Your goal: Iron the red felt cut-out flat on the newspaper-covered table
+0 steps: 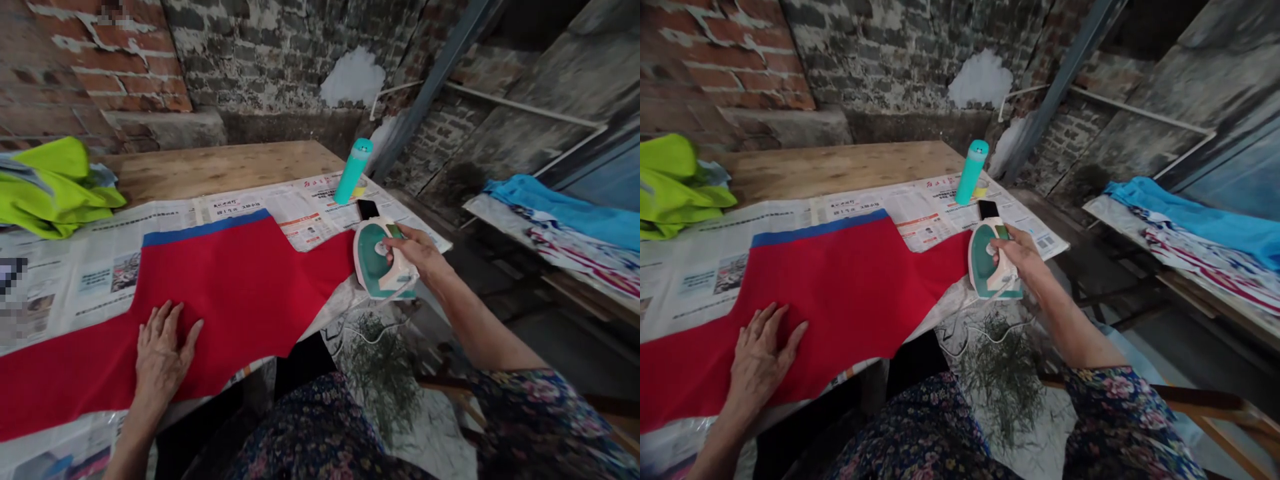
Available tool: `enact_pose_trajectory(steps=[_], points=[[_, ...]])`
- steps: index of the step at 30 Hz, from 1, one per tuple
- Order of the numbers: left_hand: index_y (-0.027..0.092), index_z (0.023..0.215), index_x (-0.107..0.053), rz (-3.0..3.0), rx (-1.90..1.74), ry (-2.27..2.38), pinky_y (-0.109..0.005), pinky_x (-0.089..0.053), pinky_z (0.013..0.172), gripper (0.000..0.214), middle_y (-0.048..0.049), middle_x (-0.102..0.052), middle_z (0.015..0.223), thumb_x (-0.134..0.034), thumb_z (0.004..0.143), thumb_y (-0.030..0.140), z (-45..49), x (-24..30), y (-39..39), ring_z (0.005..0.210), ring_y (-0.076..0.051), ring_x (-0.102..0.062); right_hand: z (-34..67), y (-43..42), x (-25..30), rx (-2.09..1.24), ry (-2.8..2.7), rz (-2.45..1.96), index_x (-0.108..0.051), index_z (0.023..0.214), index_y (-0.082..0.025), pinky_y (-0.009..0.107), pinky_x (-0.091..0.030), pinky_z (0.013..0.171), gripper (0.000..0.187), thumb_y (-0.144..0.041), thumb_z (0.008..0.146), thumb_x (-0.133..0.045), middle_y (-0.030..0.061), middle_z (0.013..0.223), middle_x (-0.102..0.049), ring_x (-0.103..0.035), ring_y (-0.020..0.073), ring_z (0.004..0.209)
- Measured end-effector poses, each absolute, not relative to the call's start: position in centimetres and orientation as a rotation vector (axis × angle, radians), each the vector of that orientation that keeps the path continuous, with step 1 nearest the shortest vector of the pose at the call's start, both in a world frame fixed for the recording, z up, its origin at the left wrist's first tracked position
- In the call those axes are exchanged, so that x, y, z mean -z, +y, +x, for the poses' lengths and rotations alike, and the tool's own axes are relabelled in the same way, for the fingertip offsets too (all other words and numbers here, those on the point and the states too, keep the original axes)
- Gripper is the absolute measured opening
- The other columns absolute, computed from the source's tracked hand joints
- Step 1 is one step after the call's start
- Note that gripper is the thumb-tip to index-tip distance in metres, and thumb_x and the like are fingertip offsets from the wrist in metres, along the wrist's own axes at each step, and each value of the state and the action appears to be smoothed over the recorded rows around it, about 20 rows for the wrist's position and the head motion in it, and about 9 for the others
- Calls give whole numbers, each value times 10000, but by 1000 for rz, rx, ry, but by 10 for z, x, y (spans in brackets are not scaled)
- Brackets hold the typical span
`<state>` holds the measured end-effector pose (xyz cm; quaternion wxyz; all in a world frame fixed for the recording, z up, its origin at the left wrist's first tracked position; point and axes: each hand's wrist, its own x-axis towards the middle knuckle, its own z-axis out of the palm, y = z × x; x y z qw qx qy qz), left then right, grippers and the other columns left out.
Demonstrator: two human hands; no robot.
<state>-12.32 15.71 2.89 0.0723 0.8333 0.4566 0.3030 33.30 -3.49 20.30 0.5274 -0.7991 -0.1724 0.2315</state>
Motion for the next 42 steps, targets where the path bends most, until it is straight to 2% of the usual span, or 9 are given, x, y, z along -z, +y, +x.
enact_pose_trajectory(steps=[3, 8, 10, 15, 19, 24, 28, 36, 42], points=[[189, 1451, -620, 2522, -916, 1381, -660, -415, 1252, 563, -223, -627, 1571, -568, 998, 519, -124, -29, 158, 1528, -442, -532, 338, -24, -201, -607, -454, -1910, -647, 932, -253, 259, -442, 438, 269, -198, 715, -795, -62, 520, -569, -556, 159, 454], [214, 1446, -621, 2546, -889, 1384, -665, -428, 1239, 536, -199, -644, 1557, -580, 995, 501, -123, -29, 157, 1502, -427, -558, 342, -10, -197, -571, -424, -1937, -618, 896, -259, 245, -448, 434, 258, -172, 709, -772, -64, 512, -557, -564, 155, 464], [204, 1432, -634, 2544, -896, 1390, -662, -435, 1234, 523, -208, -653, 1543, -586, 997, 491, -123, -30, 157, 1488, -428, -571, 339, -9, -197, -536, -422, -1948, -655, 989, -260, 250, -439, 423, 297, -191, 726, -774, -73, 504, -537, -550, 159, 451], [229, 1392, -685, 2557, -995, 1368, -656, -428, 1242, 419, -186, -676, 1525, -587, 1028, 411, -117, -35, 152, 1454, -400, -611, 310, -17, -206, -595, -614, -1937, -631, 1435, -211, 276, -419, 396, 721, -262, 736, -803, -77, 510, -546, -525, 176, 420], [269, 1478, -665, 2775, -959, 1021, -632, -384, 1284, 434, -154, -677, 1550, -581, 1061, 357, -97, -42, 120, 1470, -350, -613, 274, -18, -214, -772, -829, -1886, -644, 1494, -177, 278, -451, 433, 741, -272, 768, -759, -49, 544, -585, -539, 168, 434], [251, 1682, -460, 2990, -725, 564, -594, -362, 1314, 714, -157, -601, 1642, -667, 1044, 494, -56, -37, 58, 1550, -331, -535, 234, -1, -202, -1031, -1030, -1868, -569, 1606, -159, 259, -413, 438, 800, -305, 835, -721, -55, 499, -565, -524, 167, 428], [305, 1669, -482, 3017, -741, 563, -564, -359, 1325, 668, -103, -611, 1642, -687, 1046, 432, -45, -27, 39, 1569, -308, -510, 225, 27, -187, -1048, -1127, -1859, -496, 1662, -127, 260, -435, 464, 850, -284, 853, -705, -60, 489, -567, -539, 171, 436], [318, 1678, -478, 2997, -803, 603, -521, -275, 1366, 577, -69, -574, 1678, -567, 1112, 393, -48, -21, 35, 1601, -275, -461, 235, 142, -191, -814, -990, -1891, -643, 1451, -145, 269, -505, 480, 646, -109, 806, -674, -55, 548, -597, -609, 192, 492], [306, 1670, -483, 3012, -780, 611, -524, -259, 1377, 573, -56, -525, 1719, -568, 1111, 396, -48, -26, 32, 1622, -271, -426, 231, 194, -202, -727, -876, -1914, -707, 1226, -182, 248, -532, 521, 396, -62, 851, -662, -81, 493, -495, -579, 167, 498]])
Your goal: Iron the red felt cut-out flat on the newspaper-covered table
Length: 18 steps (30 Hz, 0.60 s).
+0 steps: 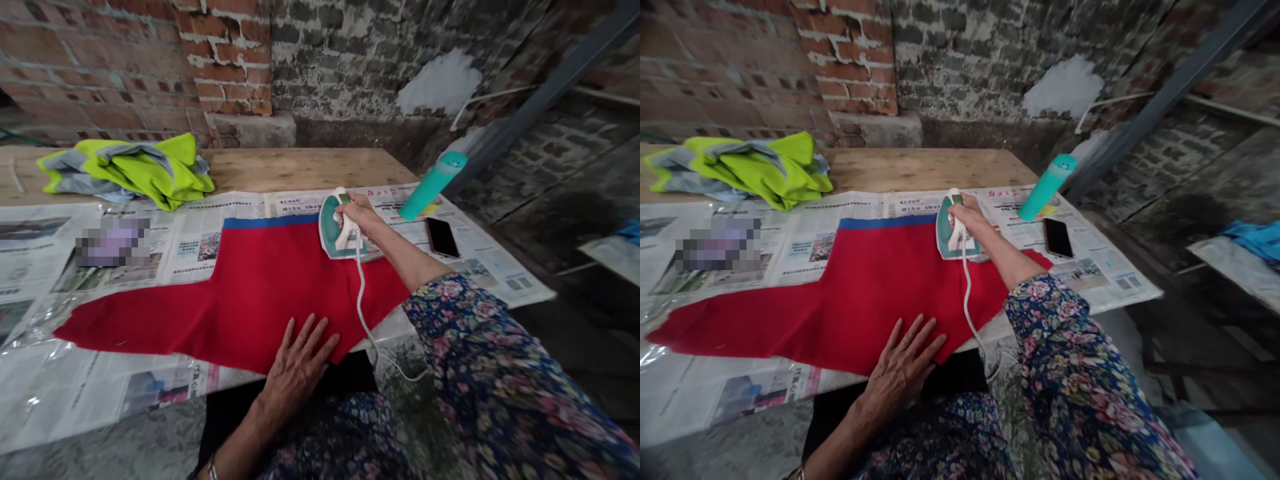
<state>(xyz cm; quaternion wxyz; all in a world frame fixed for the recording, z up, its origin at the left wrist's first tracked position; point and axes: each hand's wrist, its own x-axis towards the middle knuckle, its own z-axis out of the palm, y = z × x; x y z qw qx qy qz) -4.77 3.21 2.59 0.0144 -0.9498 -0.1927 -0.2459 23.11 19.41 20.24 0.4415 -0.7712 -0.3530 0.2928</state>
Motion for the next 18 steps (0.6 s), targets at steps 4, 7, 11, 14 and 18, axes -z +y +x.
enact_pose_trajectory(steps=[4, 7, 11, 14, 18], points=[[284, 1690, -442, -2971, 735, -605, -543, -261, 1379, 649, -83, -497, 1736, -624, 1080, 407, -47, -24, 32, 1649, -280, -381, 218, 163, -207, -812, -972, -1938, -672, 1407, -157, 255, -508, 496, 595, -54, 821, -677, -74, 489, -550, -586, 179, 477], [217, 1647, -492, -2977, 795, -647, -534, -354, 1341, 602, -148, -541, 1691, -616, 1066, 314, -45, -21, 31, 1618, -289, -436, 206, 114, -204, -980, -1127, -1919, -591, 1569, -151, 251, -478, 478, 766, -121, 812, -711, -74, 485, -569, -581, 177, 445], [188, 1540, -608, -2900, 968, -736, -515, -482, 1254, 503, -177, -665, 1543, -556, 1040, 167, -45, -14, 22, 1523, -306, -556, 194, 56, -193, -1217, -1281, -1808, -416, 1709, -142, 257, -455, 474, 943, -276, 833, -738, -71, 482, -579, -564, 178, 427], [217, 1571, -593, -2901, 979, -757, -530, -456, 1276, 566, -158, -682, 1521, -542, 1018, 108, -46, -9, 14, 1501, -299, -574, 193, 50, -188, -1252, -1336, -1792, -384, 1718, -136, 268, -458, 485, 1002, -379, 828, -775, -77, 507, -581, -566, 178, 435], [207, 1550, -613, -2896, 1011, -739, -529, -418, 1303, 545, -146, -710, 1482, -548, 1019, 106, -46, -7, 9, 1477, -282, -590, 196, 92, -189, -1173, -1441, -1810, -608, 1537, -147, 264, -447, 494, 733, -346, 846, -752, -72, 529, -568, -562, 164, 452]])
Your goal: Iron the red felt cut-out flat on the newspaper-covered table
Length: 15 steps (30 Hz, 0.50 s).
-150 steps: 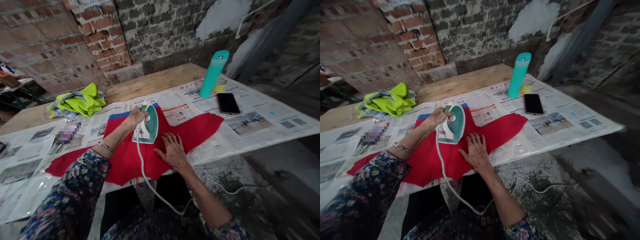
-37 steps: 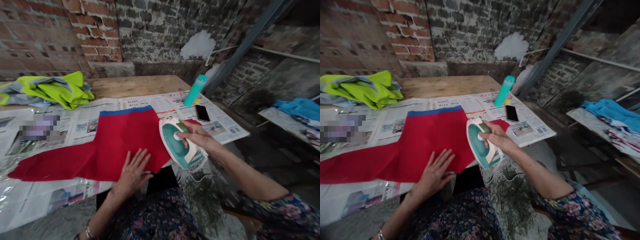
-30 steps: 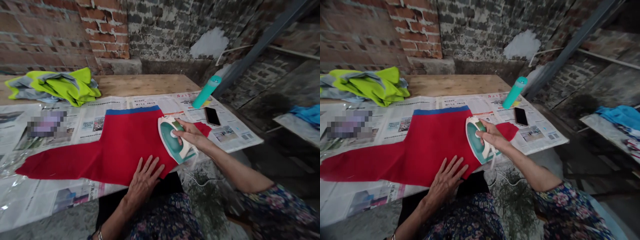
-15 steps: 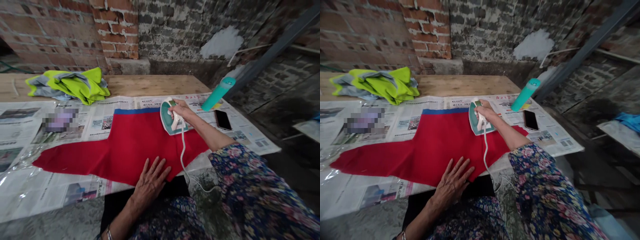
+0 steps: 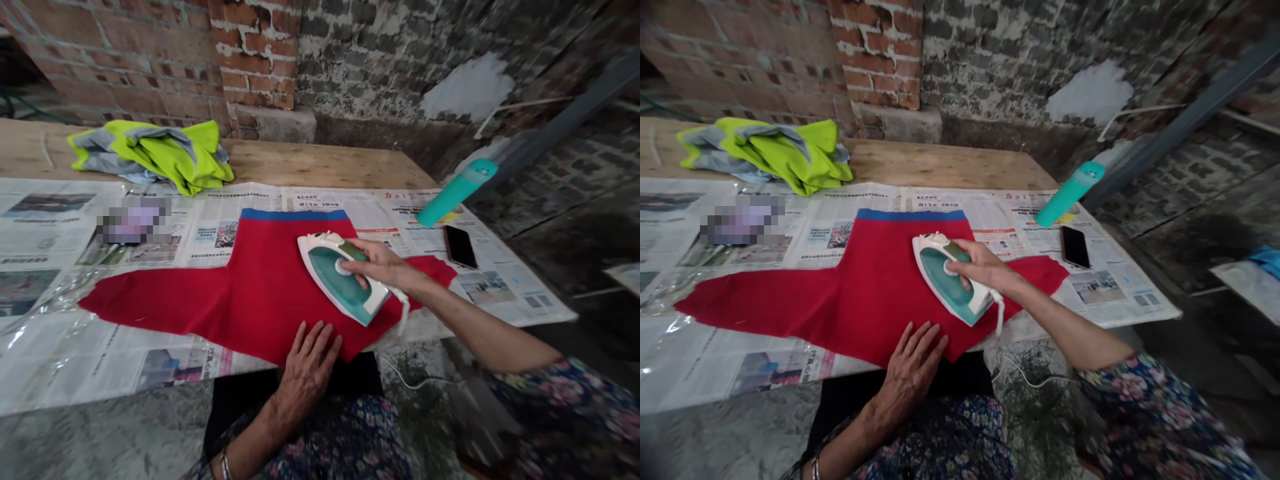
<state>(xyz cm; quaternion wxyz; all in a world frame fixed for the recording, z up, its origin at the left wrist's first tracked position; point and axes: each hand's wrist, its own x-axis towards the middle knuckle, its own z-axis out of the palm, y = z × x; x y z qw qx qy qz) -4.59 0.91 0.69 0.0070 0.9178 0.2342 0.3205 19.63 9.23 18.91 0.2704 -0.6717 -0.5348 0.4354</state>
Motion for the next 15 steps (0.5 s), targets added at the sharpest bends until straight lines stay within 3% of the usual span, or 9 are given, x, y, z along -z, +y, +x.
enact_pose_trajectory(steps=[3, 8, 12, 15], points=[[201, 1528, -633, 2857, -1027, 750, -522, -402, 1314, 494, -139, -721, 1467, -548, 1045, 141, -45, -9, 8, 1469, -274, -594, 198, 143, -193, -1108, -1521, -1795, -706, 1355, -165, 261, -456, 522, 506, -285, 864, -731, -66, 550, -579, -569, 156, 486], [201, 1533, -627, 2850, -1042, 755, -518, -358, 1339, 501, -126, -711, 1484, -555, 1042, 137, -45, -7, 6, 1493, -271, -568, 198, 226, -207, -1058, -1754, -1834, -718, 1155, -201, 284, -506, 600, 327, -191, 833, -772, -40, 721, -679, -617, 154, 578], [211, 1575, -585, 2868, -990, 758, -529, -365, 1334, 541, -139, -687, 1518, -571, 1038, 146, -44, -3, 6, 1501, -276, -563, 183, 267, -220, -798, -1995, -2157, -745, 935, -209, 332, -551, 714, 259, -124, 724, -869, 22, 791, -739, -703, 230, 759], [197, 1584, -573, 2875, -984, 745, -533, -381, 1325, 540, -150, -686, 1513, -557, 1046, 144, -44, -2, 7, 1493, -280, -573, 163, 270, -221, -492, -2016, -2334, -773, 934, -182, 354, -556, 787, 176, -213, 786, -862, 95, 895, -787, -739, 289, 915]])
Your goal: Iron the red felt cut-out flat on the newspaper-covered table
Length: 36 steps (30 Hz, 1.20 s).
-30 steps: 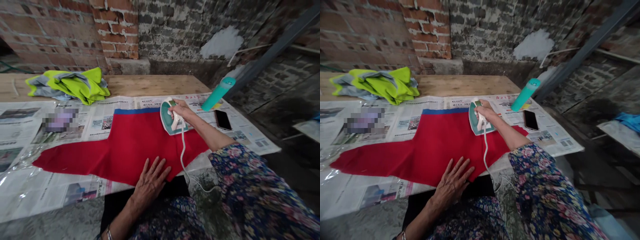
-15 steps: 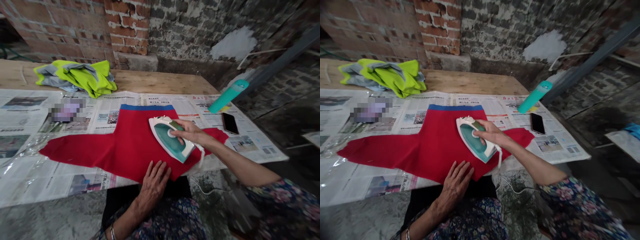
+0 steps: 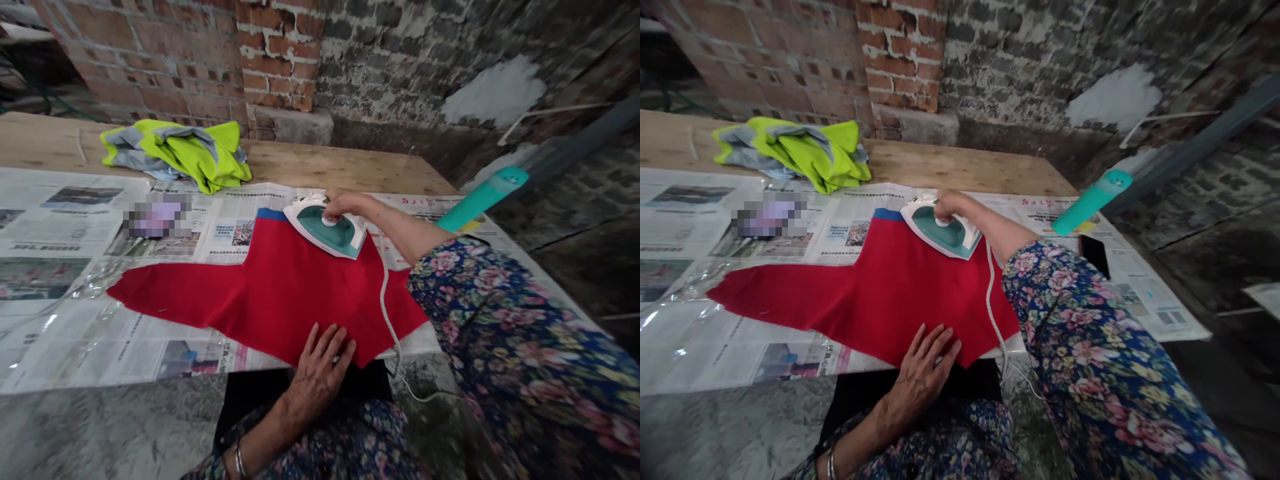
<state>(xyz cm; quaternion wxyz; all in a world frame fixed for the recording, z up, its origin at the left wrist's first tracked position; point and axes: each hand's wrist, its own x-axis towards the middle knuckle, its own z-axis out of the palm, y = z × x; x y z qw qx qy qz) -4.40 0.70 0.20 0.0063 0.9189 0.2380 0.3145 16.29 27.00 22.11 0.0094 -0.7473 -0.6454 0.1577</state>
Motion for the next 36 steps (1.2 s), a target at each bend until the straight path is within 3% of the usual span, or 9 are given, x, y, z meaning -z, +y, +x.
enact_pose_trajectory(steps=[4, 8, 13, 17, 24, 29, 33, 36], points=[[209, 1597, -556, 2879, -958, 754, -540, -366, 1331, 551, -154, -673, 1534, -552, 1048, 150, -42, 1, 7, 1503, -276, -566, 143, 246, -213, -240, -1961, -2291, -768, 1151, -178, 374, -546, 901, 350, -442, 921, -772, 159, 1192, -795, -722, 320, 1141], [226, 1589, -564, 2862, -957, 783, -568, -351, 1334, 540, -153, -676, 1529, -551, 1051, 179, -37, 7, 7, 1497, -283, -572, 124, 217, -208, -165, -2073, -2164, -781, 1133, -236, 379, -531, 929, 377, -556, 935, -751, 119, 1195, -808, -719, 326, 1183], [219, 1548, -602, 2875, -1010, 780, -547, -330, 1345, 488, -149, -699, 1491, -547, 1064, 196, -35, 8, 4, 1481, -276, -586, 89, 206, -202, -184, -2338, -2023, -795, 1188, -246, 404, -530, 960, 397, -556, 943, -764, 114, 1159, -833, -742, 348, 1169], [207, 1575, -576, 2899, -931, 771, -565, -295, 1360, 510, -167, -661, 1546, -541, 1066, 189, -37, 3, 2, 1515, -287, -552, 71, 228, -197, -152, -2336, -2009, -776, 1307, -247, 435, -526, 1017, 469, -572, 972, -731, 143, 1271, -813, -717, 368, 1242], [171, 1561, -600, 2939, -970, 745, -555, -298, 1357, 493, -189, -646, 1555, -495, 1080, 202, -41, -6, 1, 1493, -298, -567, 88, 293, -187, -26, -2144, -2074, -751, 1354, -183, 500, -493, 1110, 537, -576, 994, -683, 181, 1372, -753, -646, 402, 1341], [154, 1516, -634, 2919, -1034, 727, -553, -317, 1343, 461, -179, -685, 1492, -481, 1083, 188, -40, -6, 5, 1469, -303, -578, 123, 292, -192, -6, -2000, -2209, -689, 1451, -119, 562, -454, 1161, 598, -521, 1009, -663, 244, 1465, -684, -602, 428, 1396], [113, 1499, -625, 2851, -1024, 684, -571, -403, 1299, 458, -195, -718, 1379, -542, 1050, 143, -33, -4, 5, 1410, -312, -619, 147, 250, -204, 28, -1993, -2265, -743, 1361, -145, 571, -449, 1150, 547, -544, 989, -701, 232, 1368, -730, -620, 431, 1363], [116, 1405, -675, 2692, -1078, 639, -515, -499, 1242, 380, -156, -746, 1227, -567, 1042, 130, -34, -12, 3, 1229, -263, -704, 151, 209, -214, 3, -1972, -2219, -789, 1204, -202, 525, -494, 1066, 500, -620, 932, -755, 185, 1196, -780, -650, 424, 1277]])
